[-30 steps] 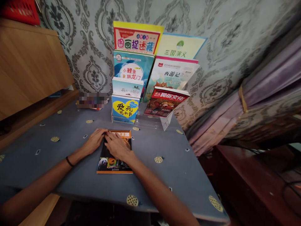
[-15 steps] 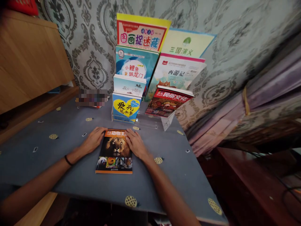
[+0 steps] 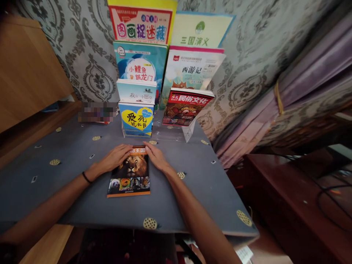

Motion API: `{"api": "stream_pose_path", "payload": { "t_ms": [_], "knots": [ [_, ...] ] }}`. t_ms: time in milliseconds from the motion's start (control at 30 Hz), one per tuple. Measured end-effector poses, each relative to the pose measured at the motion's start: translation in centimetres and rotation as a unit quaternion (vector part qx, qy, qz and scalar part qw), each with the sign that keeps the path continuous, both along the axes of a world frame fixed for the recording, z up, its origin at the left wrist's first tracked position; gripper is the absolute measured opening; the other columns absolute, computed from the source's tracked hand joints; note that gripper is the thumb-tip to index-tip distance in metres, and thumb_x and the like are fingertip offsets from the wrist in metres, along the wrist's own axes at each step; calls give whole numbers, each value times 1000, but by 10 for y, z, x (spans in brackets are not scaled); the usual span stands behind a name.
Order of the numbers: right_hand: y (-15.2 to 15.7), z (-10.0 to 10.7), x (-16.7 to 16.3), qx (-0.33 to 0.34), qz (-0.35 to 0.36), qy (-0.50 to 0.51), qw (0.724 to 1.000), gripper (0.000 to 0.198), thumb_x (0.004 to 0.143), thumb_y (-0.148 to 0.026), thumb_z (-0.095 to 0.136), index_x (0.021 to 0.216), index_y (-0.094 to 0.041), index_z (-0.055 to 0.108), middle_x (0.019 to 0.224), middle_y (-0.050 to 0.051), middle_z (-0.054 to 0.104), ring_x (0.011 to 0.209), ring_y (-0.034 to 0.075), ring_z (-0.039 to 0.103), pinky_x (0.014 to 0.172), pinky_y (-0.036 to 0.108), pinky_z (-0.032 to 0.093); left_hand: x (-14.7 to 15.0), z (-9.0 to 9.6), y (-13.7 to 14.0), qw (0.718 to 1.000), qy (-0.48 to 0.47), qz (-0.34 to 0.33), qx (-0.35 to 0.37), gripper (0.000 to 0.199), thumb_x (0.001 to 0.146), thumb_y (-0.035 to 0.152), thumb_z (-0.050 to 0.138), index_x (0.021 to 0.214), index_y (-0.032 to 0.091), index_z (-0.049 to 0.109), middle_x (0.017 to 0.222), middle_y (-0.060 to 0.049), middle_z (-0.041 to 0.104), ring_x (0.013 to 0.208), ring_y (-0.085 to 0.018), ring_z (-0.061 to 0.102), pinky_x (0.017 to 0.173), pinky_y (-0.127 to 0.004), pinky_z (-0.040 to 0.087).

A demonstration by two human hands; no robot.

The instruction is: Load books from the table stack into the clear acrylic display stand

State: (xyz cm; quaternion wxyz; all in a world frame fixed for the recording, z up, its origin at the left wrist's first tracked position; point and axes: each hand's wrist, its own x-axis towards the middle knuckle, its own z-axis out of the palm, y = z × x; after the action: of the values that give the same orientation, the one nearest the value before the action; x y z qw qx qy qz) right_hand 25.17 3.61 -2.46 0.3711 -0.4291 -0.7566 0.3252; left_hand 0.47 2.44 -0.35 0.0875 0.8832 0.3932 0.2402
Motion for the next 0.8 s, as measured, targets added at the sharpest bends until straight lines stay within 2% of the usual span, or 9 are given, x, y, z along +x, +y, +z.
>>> {"api": "stream_pose_path", "payload": {
  "t_ms": [167, 333, 500, 700, 800],
  "knots": [
    [0, 2, -1, -6, -6, 4, 1000, 52, 100, -54, 35, 135, -24, 59, 139, 8, 63, 129, 24, 57, 113, 46, 40, 8, 6, 10, 1000, 16, 9, -5, 27, 101, 25, 38, 104, 18, 64, 101, -10, 70, 99, -25, 62, 95, -43, 49],
    [-1, 5, -2, -16, -4, 16, 1000, 57, 99, -59, 34, 136, -23, 58, 140, 8, 62, 130, 24, 56, 114, 44, 39, 26, 12, 11, 999, 26, -41, -6, 26, 100, 22, 39, 111, 20, 62, 114, -9, 68, 110, -23, 60, 102, -41, 46],
    [0, 6, -2, -20, -6, 18, 1000, 55, 100, -57, 34, 136, -23, 58, 140, 8, 62, 130, 24, 56, 114, 44, 39, 38, 11, 8, 997, 21, -61, -30, 25, 101, 24, 39, 108, 20, 63, 111, -10, 69, 108, -24, 62, 100, -42, 47],
    [0, 6, -2, -15, -8, 15, 1000, 55, 100, -57, 36, 137, -23, 59, 137, 8, 64, 128, 24, 58, 112, 44, 41, 46, 10, 5, 994, 31, -106, -10, 32, 101, 23, 40, 126, 21, 60, 131, -9, 64, 127, -22, 55, 112, -43, 41],
    [-1, 7, -2, -14, -6, 20, 1000, 54, 100, -56, 36, 137, -24, 58, 138, 7, 63, 128, 23, 58, 112, 43, 41, 47, 10, -1, 992, 45, -113, -19, 34, 101, 26, 41, 129, 22, 61, 135, -9, 63, 131, -23, 54, 114, -44, 38]
  ]
}}
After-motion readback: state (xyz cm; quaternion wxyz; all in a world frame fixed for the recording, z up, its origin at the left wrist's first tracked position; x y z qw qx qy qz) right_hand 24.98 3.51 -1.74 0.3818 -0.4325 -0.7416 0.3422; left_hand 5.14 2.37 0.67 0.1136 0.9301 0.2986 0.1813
